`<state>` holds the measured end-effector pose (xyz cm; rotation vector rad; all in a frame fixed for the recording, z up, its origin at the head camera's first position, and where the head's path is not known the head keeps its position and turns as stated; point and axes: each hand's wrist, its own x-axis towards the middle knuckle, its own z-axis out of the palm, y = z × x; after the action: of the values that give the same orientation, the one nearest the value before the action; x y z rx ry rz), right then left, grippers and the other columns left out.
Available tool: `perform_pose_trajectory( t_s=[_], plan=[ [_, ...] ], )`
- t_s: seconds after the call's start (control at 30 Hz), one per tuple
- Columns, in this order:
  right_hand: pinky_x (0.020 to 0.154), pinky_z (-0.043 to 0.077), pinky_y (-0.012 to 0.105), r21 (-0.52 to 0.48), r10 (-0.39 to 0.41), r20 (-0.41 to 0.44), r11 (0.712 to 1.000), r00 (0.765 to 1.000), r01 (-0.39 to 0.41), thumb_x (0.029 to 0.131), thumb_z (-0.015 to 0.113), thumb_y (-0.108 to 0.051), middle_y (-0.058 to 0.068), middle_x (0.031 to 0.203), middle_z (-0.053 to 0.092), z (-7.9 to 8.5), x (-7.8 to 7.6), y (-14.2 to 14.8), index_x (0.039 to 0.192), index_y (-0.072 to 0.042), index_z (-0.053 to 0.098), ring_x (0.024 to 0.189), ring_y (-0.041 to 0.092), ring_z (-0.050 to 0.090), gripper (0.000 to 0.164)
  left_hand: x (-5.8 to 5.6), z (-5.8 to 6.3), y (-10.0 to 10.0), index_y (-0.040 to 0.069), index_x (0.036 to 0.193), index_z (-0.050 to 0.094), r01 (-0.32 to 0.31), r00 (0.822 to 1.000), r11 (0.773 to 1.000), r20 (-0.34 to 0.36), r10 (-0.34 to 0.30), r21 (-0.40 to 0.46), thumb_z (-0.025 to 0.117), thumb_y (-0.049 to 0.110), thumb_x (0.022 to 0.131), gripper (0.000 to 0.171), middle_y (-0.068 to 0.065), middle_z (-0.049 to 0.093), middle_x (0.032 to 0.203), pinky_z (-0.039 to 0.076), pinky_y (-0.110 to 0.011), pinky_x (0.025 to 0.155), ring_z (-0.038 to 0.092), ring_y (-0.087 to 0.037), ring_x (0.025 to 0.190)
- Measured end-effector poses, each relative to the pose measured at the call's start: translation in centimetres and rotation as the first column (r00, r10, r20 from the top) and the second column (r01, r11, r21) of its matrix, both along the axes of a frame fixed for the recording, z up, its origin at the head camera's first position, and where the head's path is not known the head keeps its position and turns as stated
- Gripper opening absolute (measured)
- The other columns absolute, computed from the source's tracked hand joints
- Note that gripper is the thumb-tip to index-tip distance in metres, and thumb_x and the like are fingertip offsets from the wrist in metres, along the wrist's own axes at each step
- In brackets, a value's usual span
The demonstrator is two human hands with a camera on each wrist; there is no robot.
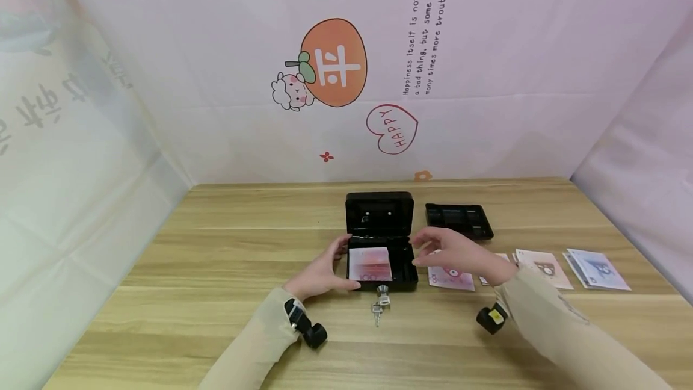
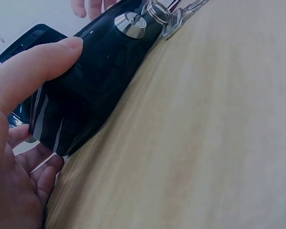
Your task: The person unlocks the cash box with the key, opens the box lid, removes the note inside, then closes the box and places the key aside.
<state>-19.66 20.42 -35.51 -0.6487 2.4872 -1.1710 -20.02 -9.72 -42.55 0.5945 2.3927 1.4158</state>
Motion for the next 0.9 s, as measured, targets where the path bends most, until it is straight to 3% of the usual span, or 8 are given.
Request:
perform_pose_trajectory(
  t_s=[0.23, 0.53, 0.9],
  plan=[
    [0.084, 0.054, 0.038, 0.015, 0.013, 0.038, 1.0, 0.999, -0.014, 0.086, 0.07, -0.024, 0.022, 0.121, 0.056, 0.0, -0.5, -2.2, 0.121, 0.002, 0.056, 0.104, 0.028, 0.061, 0.046, 0.0, 0.0, 0.1, 0.021, 0.151, 0.017, -0.007, 1.0, 1.0, 0.009, 0.007, -0.005, 0.082, 0.024, 0.073, 0.101, -0.012, 0.029, 0.152, 0.028, -0.051, 0.112, 0.033, -0.032, 0.136],
    [0.086, 0.054, 0.038, 0.082, 0.035, 0.09, 0.996, 0.995, -0.043, 0.085, 0.07, -0.016, 0.025, 0.124, 0.054, -0.1, -1.0, -4.7, 0.12, 0.002, 0.056, 0.107, 0.035, 0.06, 0.042, 0.0, 0.0, 0.2, 0.02, 0.15, 0.019, -0.013, 1.0, 1.0, 0.021, 0.012, 0.015, 0.082, 0.022, 0.073, 0.099, -0.012, 0.03, 0.151, 0.028, -0.049, 0.112, 0.034, -0.03, 0.135],
    [0.082, 0.052, 0.038, 0.238, 0.043, 0.013, 0.97, 0.999, -0.045, 0.078, 0.075, -0.019, 0.019, 0.113, 0.062, -0.2, -1.0, -6.6, 0.109, -0.003, 0.062, 0.1, 0.027, 0.061, 0.037, -0.1, 0.0, 0.1, 0.02, 0.15, 0.018, -0.009, 1.0, 1.0, 0.029, 0.009, 0.013, 0.082, 0.022, 0.073, 0.1, -0.013, 0.031, 0.15, 0.029, -0.05, 0.111, 0.034, -0.031, 0.135]
  ],
)
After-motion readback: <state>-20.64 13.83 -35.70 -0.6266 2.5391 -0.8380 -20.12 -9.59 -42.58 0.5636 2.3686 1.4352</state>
